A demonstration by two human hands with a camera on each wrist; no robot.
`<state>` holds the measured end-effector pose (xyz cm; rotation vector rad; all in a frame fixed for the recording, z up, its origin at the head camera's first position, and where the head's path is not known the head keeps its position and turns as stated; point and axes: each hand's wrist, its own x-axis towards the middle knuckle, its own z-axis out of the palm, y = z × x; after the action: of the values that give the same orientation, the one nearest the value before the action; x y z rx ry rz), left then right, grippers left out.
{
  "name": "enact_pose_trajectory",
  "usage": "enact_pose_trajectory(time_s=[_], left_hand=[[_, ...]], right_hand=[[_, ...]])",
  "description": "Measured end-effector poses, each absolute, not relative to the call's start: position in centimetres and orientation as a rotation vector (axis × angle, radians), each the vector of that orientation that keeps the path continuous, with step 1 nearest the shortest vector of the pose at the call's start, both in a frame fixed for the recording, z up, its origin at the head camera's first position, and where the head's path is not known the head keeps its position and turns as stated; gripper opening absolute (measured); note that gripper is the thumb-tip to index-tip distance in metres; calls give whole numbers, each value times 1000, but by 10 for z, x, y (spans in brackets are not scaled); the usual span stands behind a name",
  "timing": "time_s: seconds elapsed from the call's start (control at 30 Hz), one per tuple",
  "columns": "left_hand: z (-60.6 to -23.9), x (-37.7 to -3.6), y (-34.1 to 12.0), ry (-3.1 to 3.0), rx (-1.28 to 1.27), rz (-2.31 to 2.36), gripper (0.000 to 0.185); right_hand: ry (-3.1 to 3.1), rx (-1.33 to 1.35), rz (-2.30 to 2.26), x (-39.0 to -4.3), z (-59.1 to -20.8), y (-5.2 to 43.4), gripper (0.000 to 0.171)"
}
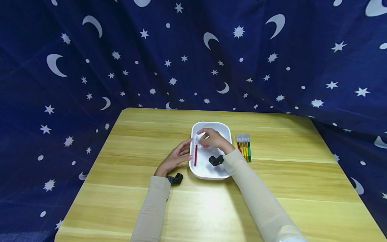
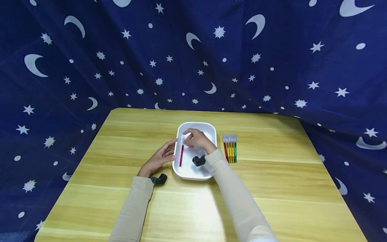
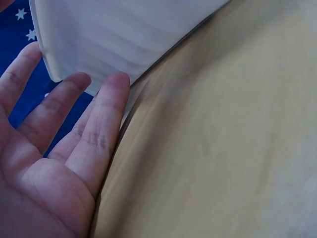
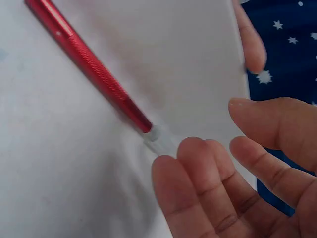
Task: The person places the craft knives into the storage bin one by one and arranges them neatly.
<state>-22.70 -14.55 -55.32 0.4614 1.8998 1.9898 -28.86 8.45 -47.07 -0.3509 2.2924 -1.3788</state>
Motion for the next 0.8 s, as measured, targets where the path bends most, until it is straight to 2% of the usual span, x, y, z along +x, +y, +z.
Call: enact_pose_trajectory(time_s=[0.27,0.8], left_hand=[[-551,-226,-145,1894,450,1997,78],[-553,-226,-145,1901,450,1993,79]], right_hand=[[2291,-487,-1400,-283,-462,98,46],[2323,-528,-1554,-266,-454,132,42]])
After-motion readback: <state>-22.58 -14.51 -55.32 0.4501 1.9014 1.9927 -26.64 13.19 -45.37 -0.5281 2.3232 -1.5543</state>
